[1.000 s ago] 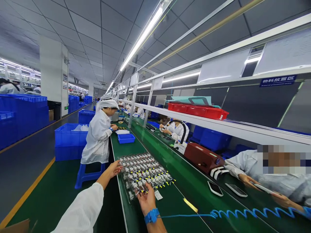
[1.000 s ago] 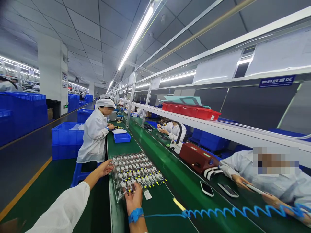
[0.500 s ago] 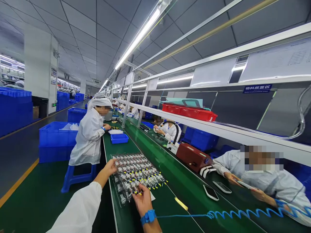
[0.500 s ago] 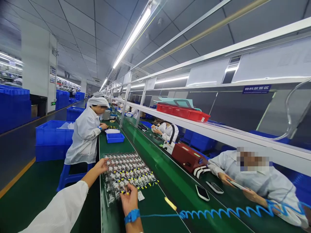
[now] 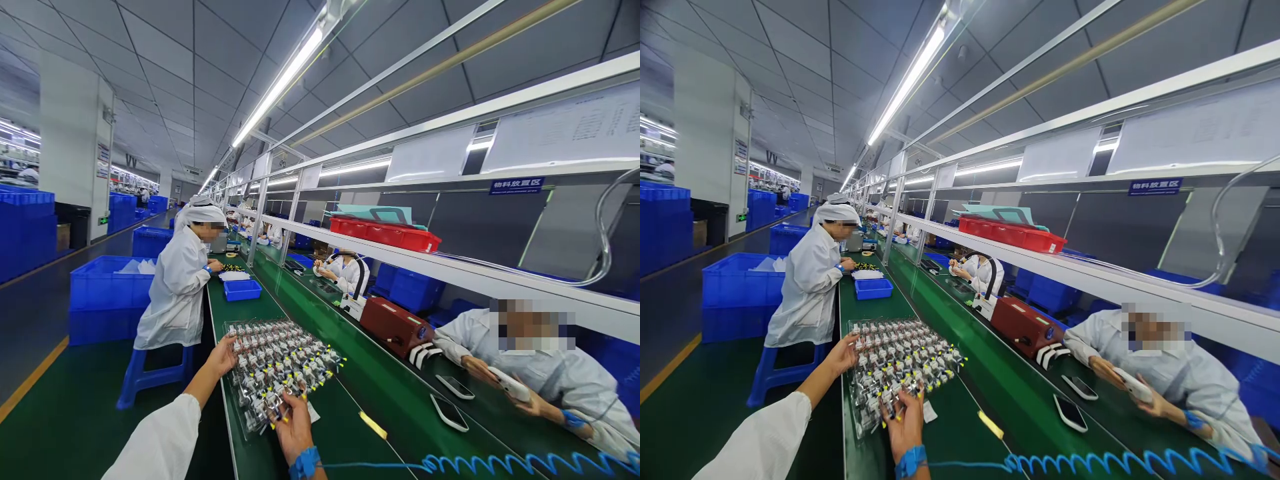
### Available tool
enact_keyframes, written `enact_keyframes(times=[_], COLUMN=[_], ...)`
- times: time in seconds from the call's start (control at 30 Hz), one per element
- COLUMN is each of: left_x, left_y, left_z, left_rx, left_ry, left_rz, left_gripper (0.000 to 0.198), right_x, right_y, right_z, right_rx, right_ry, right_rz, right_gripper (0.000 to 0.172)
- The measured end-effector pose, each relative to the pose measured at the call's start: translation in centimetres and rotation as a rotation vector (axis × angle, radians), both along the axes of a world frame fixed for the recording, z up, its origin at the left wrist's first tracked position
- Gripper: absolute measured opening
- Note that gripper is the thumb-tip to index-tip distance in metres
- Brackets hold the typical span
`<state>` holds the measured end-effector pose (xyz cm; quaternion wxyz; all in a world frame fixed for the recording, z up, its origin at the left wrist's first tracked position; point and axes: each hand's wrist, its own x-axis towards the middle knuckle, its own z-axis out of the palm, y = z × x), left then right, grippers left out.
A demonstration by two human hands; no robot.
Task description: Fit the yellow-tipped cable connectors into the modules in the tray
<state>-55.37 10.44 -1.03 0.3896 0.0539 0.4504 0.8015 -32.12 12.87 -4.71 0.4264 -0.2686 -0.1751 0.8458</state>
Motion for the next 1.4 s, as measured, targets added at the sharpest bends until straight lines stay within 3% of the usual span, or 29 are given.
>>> enact_keyframes(times=[0.2, 0.43, 0.6, 0.73, 0.83, 0.97, 1.07, 1.27, 1.4], left_x=[1.3, 5.4, 11.5, 18.1, 24.4, 33.4, 40.0, 52.0, 58.0], left_y=[0.1, -1.1, -2.9, -5.0, -7.4, -11.6, -14.3, -18.8, -21.2], left_z=[1.5, 6.6, 10.2, 12.4, 13.8, 14.8, 14.3, 10.9, 7.9], left_rx=[0.188, 0.348, 0.468, 0.557, 0.58, 0.543, 0.522, 0.407, 0.29], left_ry=[-0.018, 0.013, 0.03, 0.061, 0.069, 0.054, 0.053, 0.005, -0.003], left_rz=[-0.026, -0.07, -0.193, -0.289, -0.337, -0.416, -0.488, -0.598, -0.601], left_gripper=[0.029, 0.027, 0.03, 0.034, 0.038, 0.042, 0.045, 0.064, 0.083], right_x=[1.5, 6.6, 14.7, 22.6, 28.7, 37.2, 43.7, 55.1, 60.9], right_y=[0.0, -0.8, -2.9, -7.2, -11.1, -16.2, -19.5, -24.3, -26.0], right_z=[3.3, 10.5, 16.8, 21.1, 22.9, 23.2, 22.3, 19.2, 15.5], right_rx=[0.043, 0.128, 0.211, 0.247, 0.245, 0.182, 0.122, 0.075, 0.099], right_ry=[0.016, -0.02, -0.093, -0.169, -0.232, -0.323, -0.378, -0.413, -0.386], right_rz=[0.001, -0.001, -0.037, -0.125, -0.219, -0.355, -0.449, -0.515, -0.487], right_gripper=[0.073, 0.067, 0.056, 0.055, 0.052, 0.049, 0.049, 0.061, 0.071])
